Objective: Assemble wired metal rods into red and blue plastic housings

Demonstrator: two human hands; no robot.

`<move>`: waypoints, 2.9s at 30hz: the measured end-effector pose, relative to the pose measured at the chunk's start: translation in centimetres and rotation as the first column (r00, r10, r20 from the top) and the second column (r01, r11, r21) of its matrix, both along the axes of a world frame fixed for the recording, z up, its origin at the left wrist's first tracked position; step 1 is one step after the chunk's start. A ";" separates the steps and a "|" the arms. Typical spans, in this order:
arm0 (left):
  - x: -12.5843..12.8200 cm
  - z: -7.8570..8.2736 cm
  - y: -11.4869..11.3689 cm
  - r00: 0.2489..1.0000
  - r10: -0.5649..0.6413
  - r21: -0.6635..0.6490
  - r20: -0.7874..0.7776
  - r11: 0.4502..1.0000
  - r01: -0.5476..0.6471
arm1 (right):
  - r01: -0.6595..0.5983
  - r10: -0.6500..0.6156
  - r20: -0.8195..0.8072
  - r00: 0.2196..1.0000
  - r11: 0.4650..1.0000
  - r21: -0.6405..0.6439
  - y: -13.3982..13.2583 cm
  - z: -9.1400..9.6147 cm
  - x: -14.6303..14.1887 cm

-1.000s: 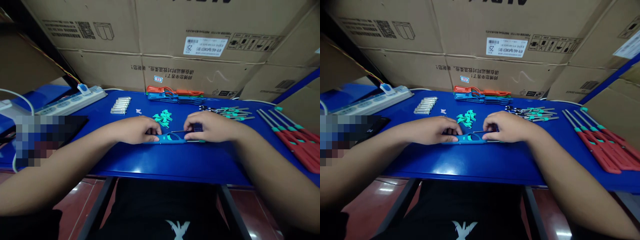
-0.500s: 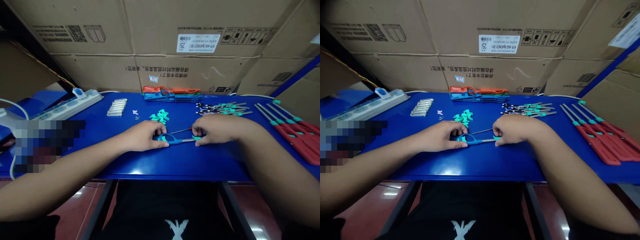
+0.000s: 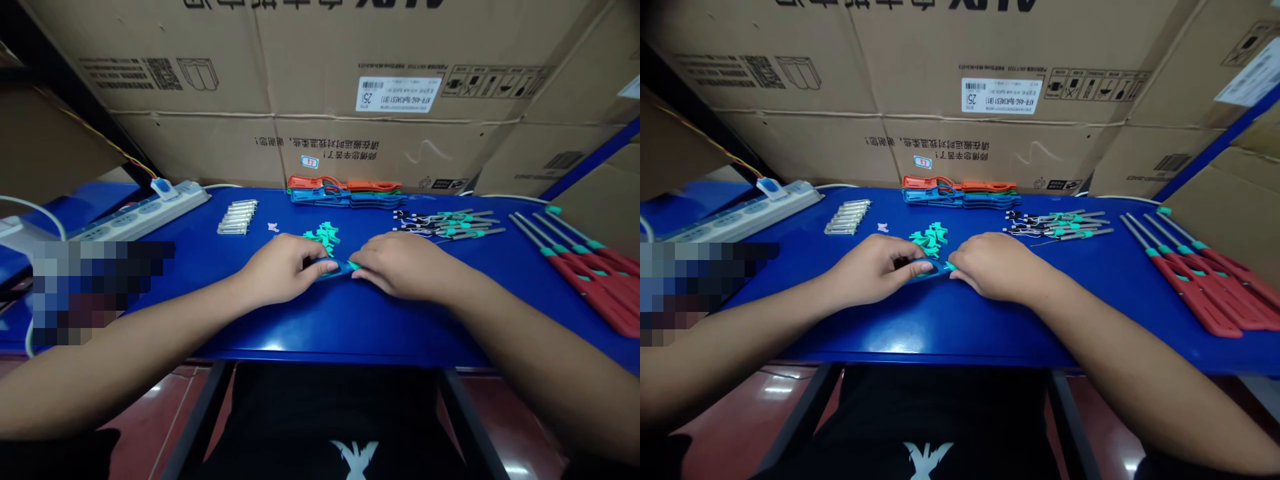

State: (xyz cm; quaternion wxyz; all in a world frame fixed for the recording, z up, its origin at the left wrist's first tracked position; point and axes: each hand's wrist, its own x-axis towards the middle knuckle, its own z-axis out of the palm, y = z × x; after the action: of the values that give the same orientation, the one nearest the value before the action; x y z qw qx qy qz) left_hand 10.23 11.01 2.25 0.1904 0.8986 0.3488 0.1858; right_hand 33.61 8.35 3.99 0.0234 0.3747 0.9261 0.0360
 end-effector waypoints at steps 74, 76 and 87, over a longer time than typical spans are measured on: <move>-6.5 4.5 6.7 0.730 0.631 -0.087 0.262 0.769 -0.633 | -0.374 -0.553 -0.812 0.185 0.725 -0.578 0.6 -2.8 -2.3; -7.8 4.8 7.5 0.783 0.622 0.092 0.008 0.779 -0.620 | -0.313 -0.536 -0.830 0.153 0.770 -0.555 0.8 -2.2 -1.8; -6.4 2.5 7.3 0.825 0.320 0.055 -0.467 0.941 -0.333 | -0.093 -0.345 -0.936 0.076 0.932 -0.351 2.1 -0.2 1.3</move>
State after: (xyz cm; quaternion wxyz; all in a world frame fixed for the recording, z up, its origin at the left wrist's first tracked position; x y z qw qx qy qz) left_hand 3.81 18.34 4.75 0.0787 0.8409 0.5354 -0.0121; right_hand 34.93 10.43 3.75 -0.5433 0.3701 0.6512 -0.3792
